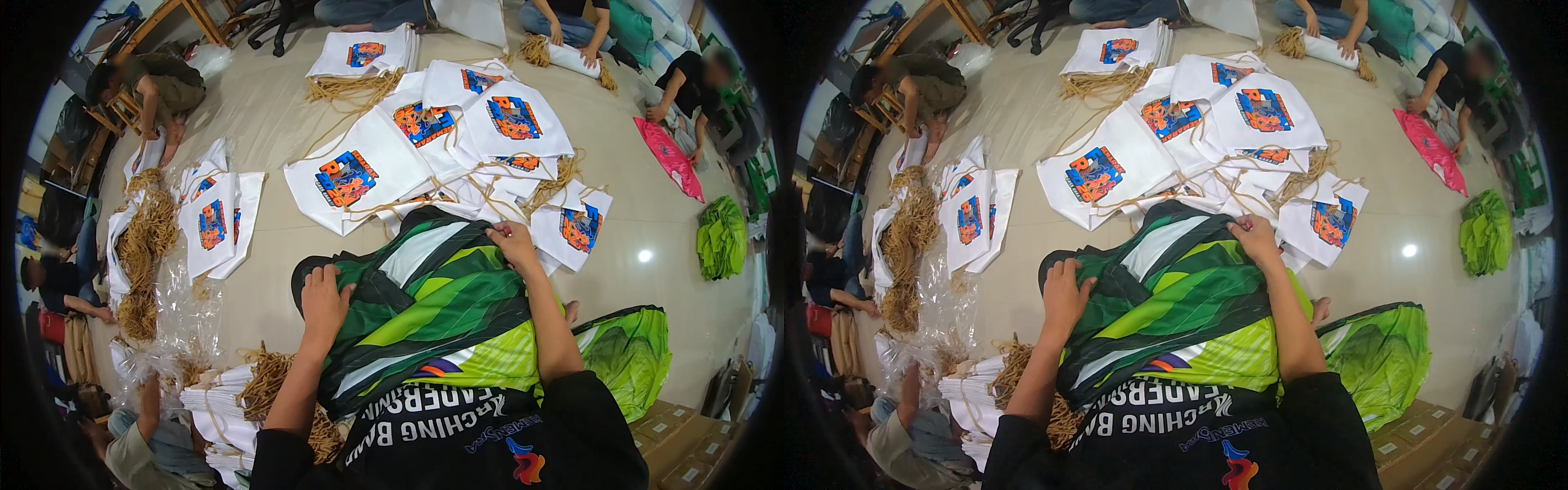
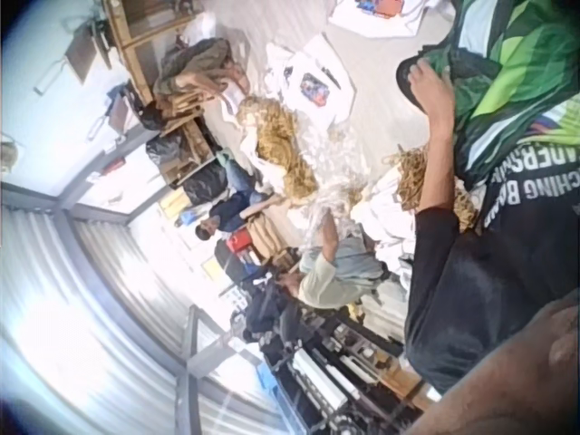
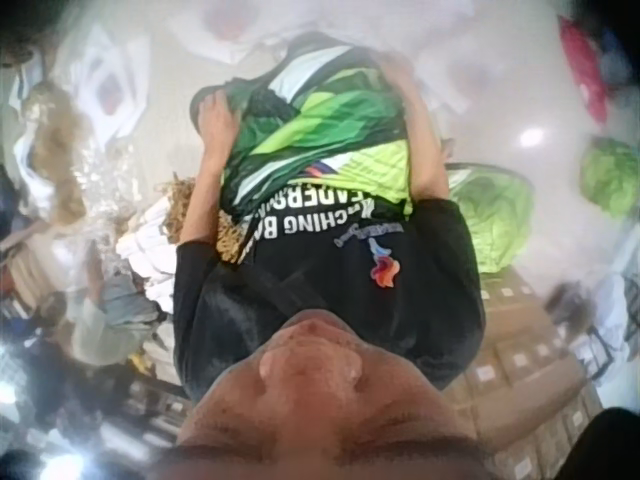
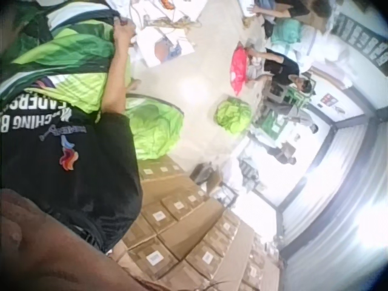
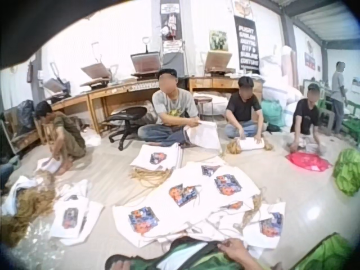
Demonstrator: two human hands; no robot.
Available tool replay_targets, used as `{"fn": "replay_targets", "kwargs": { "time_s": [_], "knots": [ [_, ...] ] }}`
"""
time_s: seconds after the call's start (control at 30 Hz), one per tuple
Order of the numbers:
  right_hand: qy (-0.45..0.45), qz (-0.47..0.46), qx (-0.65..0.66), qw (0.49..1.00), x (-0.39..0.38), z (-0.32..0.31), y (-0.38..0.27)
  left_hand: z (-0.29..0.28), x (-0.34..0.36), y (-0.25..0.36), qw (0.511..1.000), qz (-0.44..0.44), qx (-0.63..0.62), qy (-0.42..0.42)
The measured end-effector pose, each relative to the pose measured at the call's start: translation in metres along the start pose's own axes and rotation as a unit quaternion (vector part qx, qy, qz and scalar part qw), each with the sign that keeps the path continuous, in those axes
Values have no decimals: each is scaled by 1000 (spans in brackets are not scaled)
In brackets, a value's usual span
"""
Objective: The person sits on the floor and uses a needle and thread to sew a green drawstring bag. They repeatedly insert the needle through the fabric and pull the thread to secure the stitching. Other people are visible in the background working on white bags.
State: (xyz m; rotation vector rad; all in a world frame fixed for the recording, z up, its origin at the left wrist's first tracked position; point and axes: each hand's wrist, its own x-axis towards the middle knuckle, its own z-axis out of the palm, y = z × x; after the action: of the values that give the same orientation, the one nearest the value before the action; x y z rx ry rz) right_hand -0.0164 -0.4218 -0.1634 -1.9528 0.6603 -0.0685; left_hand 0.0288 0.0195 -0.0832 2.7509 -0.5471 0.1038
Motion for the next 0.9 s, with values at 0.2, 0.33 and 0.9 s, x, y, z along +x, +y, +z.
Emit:
{"fn": "replay_targets", "kwargs": {
  "time_s": [0.2, 0.33, 0.9],
  "knots": [
    [21, 8, 161, 987, -16, -13, -15, 2, -10, -1, 998, 31, 2, 61],
    [41, -32, 117, 992, -22, -13, -17, 1, -12, 26, 998, 60, 1, -2],
    [64, -55, 258, 962, -73, -45, -44, -46, -50, -44, 672, -194, -715, 3]
  ]
}}
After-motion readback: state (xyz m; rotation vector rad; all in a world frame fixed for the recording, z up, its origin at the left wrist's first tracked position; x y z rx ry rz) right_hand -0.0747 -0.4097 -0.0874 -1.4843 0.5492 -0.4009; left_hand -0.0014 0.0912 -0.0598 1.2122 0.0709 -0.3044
